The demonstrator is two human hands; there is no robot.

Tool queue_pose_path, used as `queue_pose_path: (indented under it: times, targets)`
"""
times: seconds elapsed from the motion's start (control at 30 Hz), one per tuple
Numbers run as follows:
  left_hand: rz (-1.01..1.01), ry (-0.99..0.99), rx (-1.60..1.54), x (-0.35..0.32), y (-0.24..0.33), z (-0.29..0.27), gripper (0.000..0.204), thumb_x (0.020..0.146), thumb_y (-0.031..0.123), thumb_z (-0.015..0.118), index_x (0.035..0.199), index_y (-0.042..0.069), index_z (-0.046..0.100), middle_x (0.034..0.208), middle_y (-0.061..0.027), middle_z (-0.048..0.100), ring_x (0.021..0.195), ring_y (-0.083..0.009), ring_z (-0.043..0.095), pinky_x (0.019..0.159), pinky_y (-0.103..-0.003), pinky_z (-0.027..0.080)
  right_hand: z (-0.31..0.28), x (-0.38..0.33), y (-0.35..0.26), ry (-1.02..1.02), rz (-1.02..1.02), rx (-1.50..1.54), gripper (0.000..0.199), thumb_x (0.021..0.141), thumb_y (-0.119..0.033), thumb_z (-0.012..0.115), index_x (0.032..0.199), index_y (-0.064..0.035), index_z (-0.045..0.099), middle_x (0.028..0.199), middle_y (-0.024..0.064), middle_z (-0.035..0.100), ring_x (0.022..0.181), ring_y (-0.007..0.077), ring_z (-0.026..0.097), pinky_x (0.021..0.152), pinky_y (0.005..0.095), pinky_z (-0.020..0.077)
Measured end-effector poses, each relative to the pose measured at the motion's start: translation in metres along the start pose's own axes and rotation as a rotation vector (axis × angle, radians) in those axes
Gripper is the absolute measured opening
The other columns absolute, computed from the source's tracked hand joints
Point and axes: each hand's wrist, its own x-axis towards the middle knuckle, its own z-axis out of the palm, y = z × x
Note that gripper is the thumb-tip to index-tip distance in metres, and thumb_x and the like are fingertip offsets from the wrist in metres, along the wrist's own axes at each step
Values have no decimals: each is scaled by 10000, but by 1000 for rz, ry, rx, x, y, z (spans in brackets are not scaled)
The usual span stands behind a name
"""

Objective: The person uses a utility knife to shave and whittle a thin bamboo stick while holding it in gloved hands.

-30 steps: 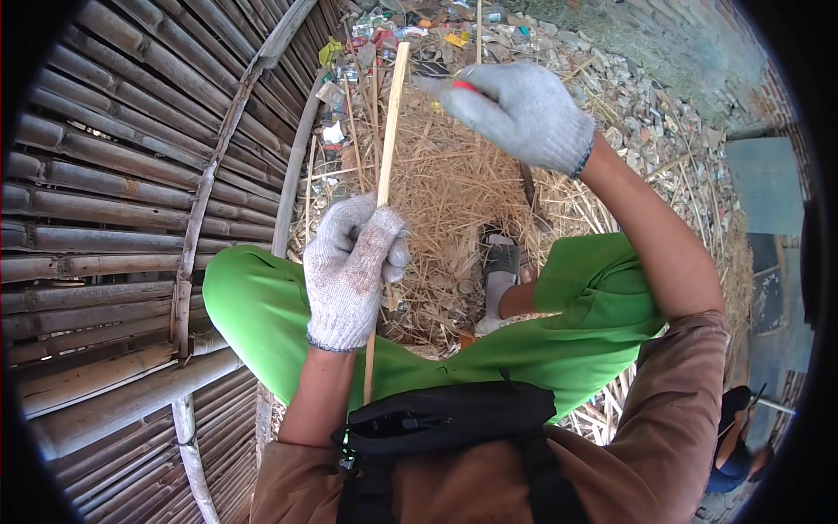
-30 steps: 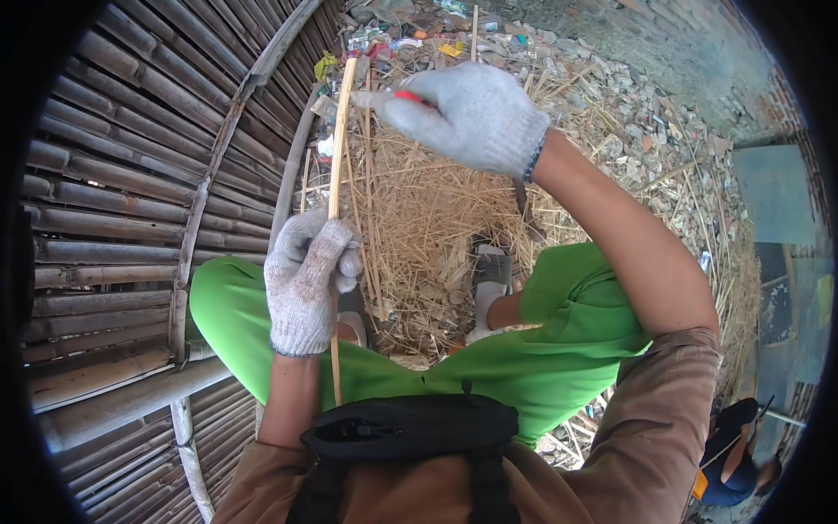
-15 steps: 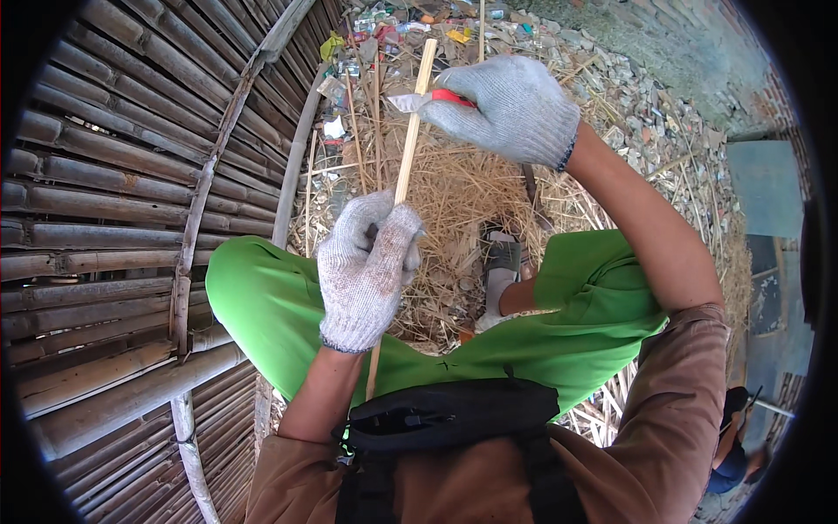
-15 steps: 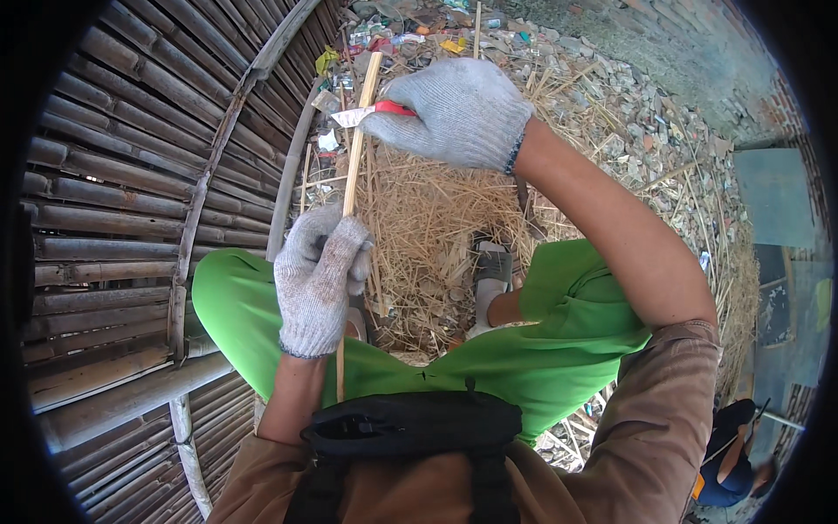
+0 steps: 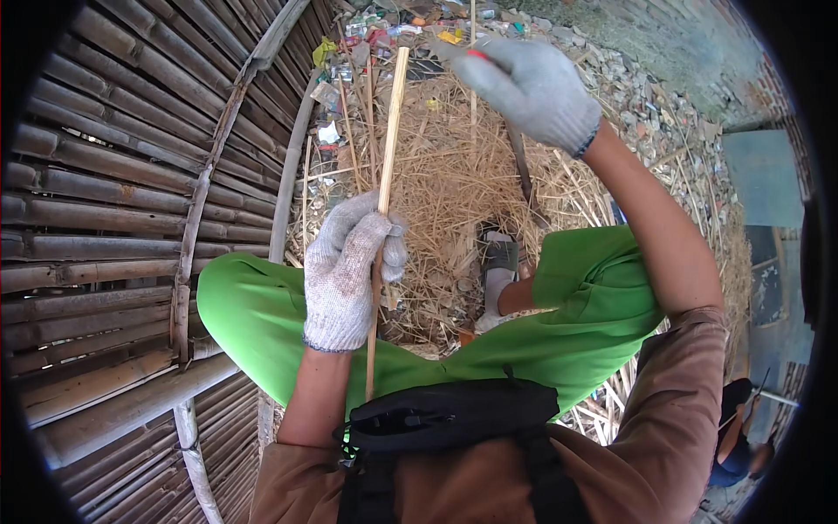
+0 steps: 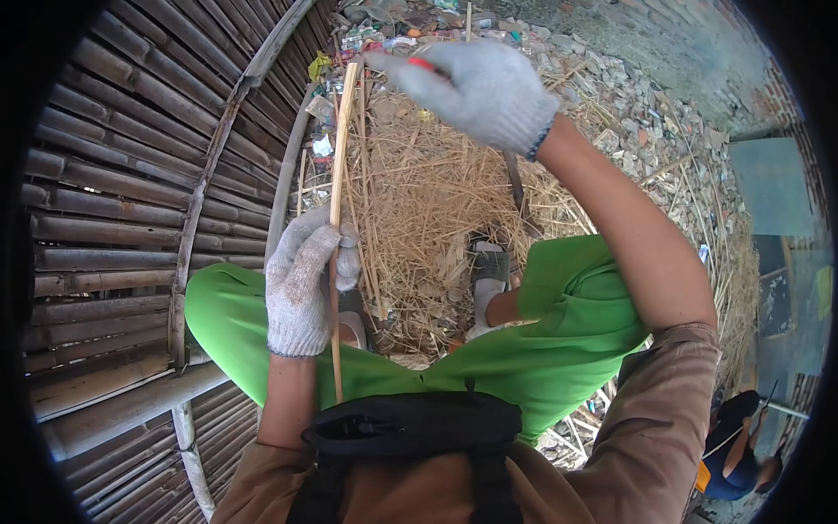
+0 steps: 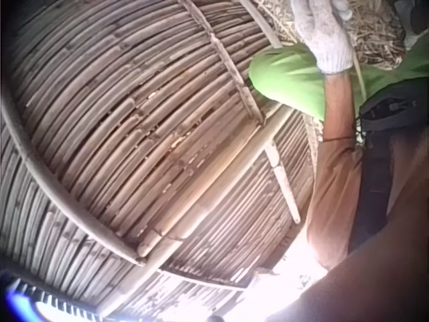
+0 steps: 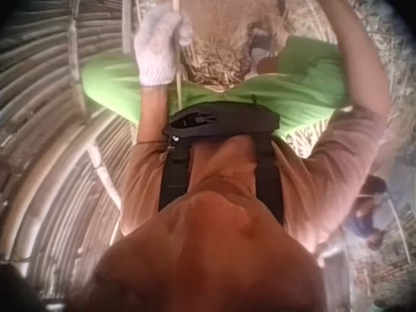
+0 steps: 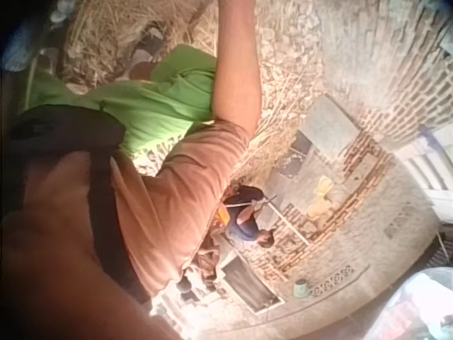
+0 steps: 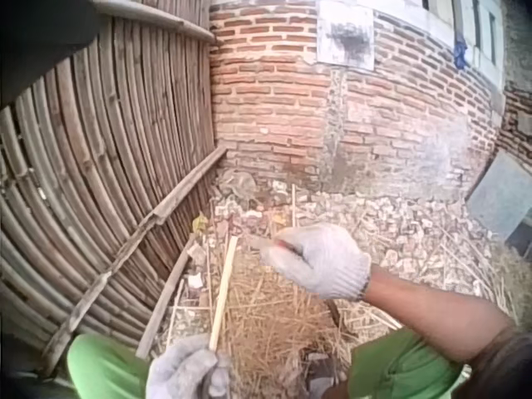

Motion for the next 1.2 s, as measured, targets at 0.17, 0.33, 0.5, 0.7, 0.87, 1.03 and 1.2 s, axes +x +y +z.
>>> queue_pose_path:
  times: [0.17, 0.33, 0.5, 0.7, 0.87, 1.03, 1.2]
  targets:
    - [-8, 7, 61, 0, -4, 3, 337, 1055, 98, 663, 1349, -63, 619, 994, -128, 706, 715, -139, 632, 602, -271, 500, 20, -11, -25, -151, -86, 15, 645, 1051, -679, 495, 919, -101, 750, 790, 185, 731, 752, 411, 731, 713, 525, 582]
    - [-8, 34, 40, -1, -1, 8, 297, 1049, 83, 676, 1312, -52, 639, 964, -124, 707, 704, -136, 625, 592, -269, 486, 26, -8, -36, -215, -148, 17, 597, 1055, -643, 514, 938, -107, 752, 808, 196, 731, 797, 405, 744, 726, 539, 589]
    - [-8, 31, 104, -2, 0, 0, 238, 1048, 78, 682, 1251, -43, 650, 904, -101, 691, 667, -125, 595, 579, -260, 468, 17, 4, -35, -278, -164, -103, 582, 1062, -640, 505, 1001, -123, 764, 800, 186, 731, 794, 407, 742, 724, 548, 588]
    - [22, 21, -5, -4, 0, -4, 249, 1055, 87, 671, 1264, -47, 650, 909, -109, 701, 657, -121, 591, 562, -258, 460, -28, 20, 35, 182, 86, -59, 662, 1062, -675, 461, 1139, -96, 772, 797, 169, 730, 728, 366, 725, 719, 494, 582]
    - [27, 2, 4, -5, 0, -10, 287, 1053, 85, 670, 1305, -48, 643, 975, -139, 731, 665, -126, 606, 564, -259, 474, 9, -2, -15, -7, -45, 4, 604, 1057, -616, 511, 1104, -66, 756, 774, 173, 696, 684, 375, 684, 697, 475, 555]
    - [19, 8, -3, -7, 2, -3, 296, 1051, 82, 670, 1317, -45, 640, 1003, -143, 737, 671, -129, 615, 569, -259, 483, 24, -9, -36, -153, -163, 4, 614, 1051, -644, 531, 875, -84, 708, 792, 192, 727, 768, 410, 729, 716, 543, 578]
    - [0, 20, 57, -8, 3, 0, 270, 1056, 85, 663, 1297, -35, 643, 944, -113, 715, 657, -115, 598, 560, -251, 472, 28, -6, -42, -174, -171, 14, 603, 1047, -640, 544, 884, -95, 745, 783, 189, 726, 771, 407, 737, 719, 532, 586]
